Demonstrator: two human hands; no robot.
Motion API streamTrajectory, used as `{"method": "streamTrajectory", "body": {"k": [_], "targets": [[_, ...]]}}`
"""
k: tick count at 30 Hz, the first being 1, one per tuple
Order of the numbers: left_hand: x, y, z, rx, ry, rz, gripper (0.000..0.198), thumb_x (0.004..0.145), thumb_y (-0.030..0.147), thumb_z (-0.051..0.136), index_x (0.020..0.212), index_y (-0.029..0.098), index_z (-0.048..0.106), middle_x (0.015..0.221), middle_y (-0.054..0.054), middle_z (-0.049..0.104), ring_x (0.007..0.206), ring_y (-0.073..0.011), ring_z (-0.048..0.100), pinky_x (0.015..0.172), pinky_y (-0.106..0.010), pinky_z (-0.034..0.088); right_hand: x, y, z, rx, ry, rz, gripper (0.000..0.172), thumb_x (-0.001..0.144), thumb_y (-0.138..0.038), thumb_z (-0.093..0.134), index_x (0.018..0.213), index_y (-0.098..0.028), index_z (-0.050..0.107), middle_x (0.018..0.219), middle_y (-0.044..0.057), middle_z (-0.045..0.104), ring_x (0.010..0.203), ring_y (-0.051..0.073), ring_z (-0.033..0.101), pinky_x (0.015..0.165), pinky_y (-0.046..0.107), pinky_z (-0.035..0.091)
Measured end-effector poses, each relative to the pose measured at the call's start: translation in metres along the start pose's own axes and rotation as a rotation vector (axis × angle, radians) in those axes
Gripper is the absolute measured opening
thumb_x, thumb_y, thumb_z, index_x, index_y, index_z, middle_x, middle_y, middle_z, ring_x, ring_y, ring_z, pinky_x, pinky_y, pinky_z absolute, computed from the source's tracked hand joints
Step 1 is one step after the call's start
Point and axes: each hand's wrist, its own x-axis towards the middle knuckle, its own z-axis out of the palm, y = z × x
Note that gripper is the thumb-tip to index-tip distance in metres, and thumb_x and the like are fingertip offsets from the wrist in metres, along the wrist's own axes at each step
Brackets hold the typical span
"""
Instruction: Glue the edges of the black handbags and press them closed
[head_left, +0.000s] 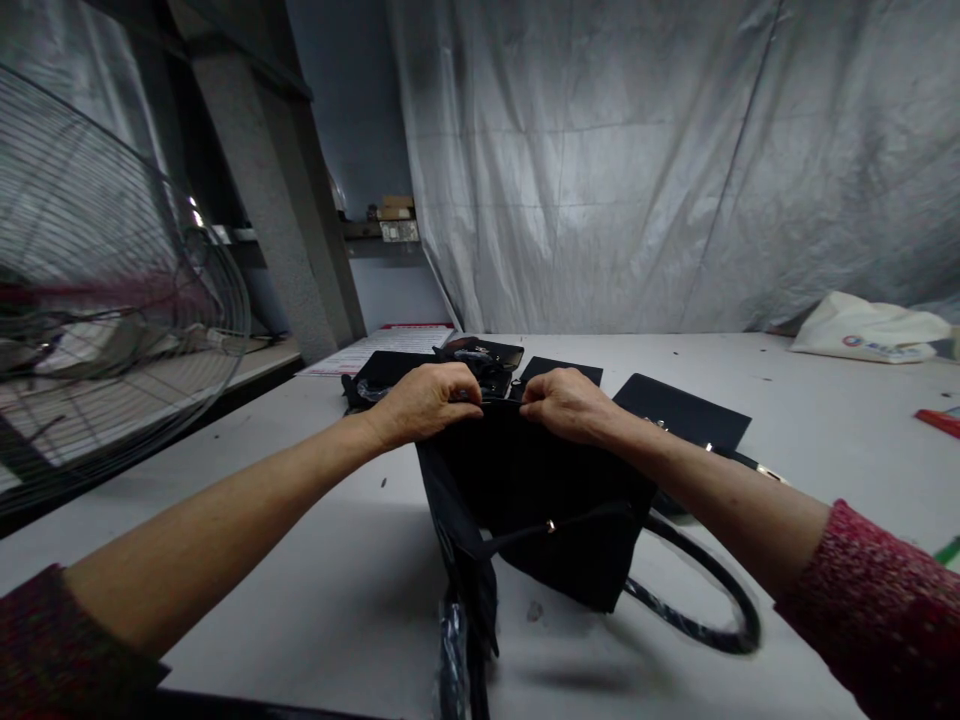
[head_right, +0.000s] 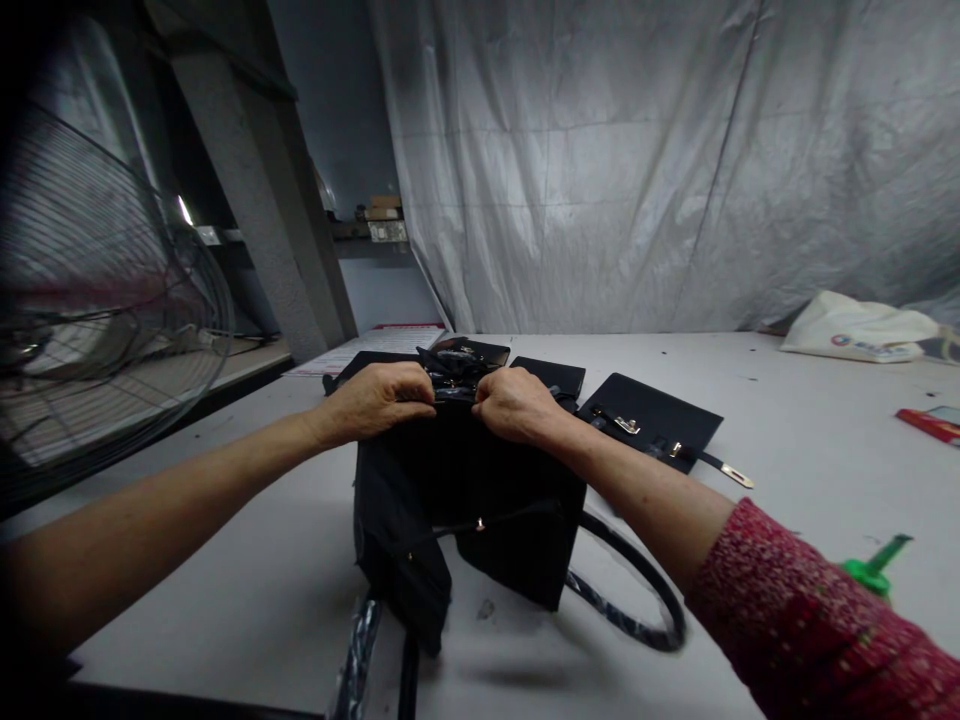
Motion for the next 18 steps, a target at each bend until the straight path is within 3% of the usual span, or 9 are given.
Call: {"method": "streamTrajectory", "body": {"k": [9, 18], "targets": [[0.0018, -0.0015, 0.0020, -0.048, -0.007, -0.014, 0.007, 0.083, 0.026, 0.066, 0.080, 0.019, 0.067, 0.083, 0.001, 0.065, 0.080, -0.0135, 0.059, 0.076, -0.026, 0.041, -0.0025, -0.0032, -0.0024, -0.006, -0.035, -0.010, 0.013, 0.076, -0.027, 0.062, 0.078, -0.020, 0.073, 0.069, 0.002, 0.066, 0.064, 0.014, 0.057, 0.058, 0.025, 0.034], [0.0053, 0.0036, 0.0056, -0.046, -0.010, -0.155, 0.008, 0.079, 0.024, 0.062, 0.075, 0.017, 0.063, 0.074, 0.001, 0.065, 0.070, -0.0128, 0.058, 0.064, -0.026, 0.038, -0.0050, -0.0086, -0.0032, -0.007, -0.048, -0.021, 0.011, 0.074, -0.024, 0.061, 0.073, -0.020, 0.071, 0.067, 0.002, 0.064, 0.063, 0.014, 0.057, 0.056, 0.025, 0.032]]}}
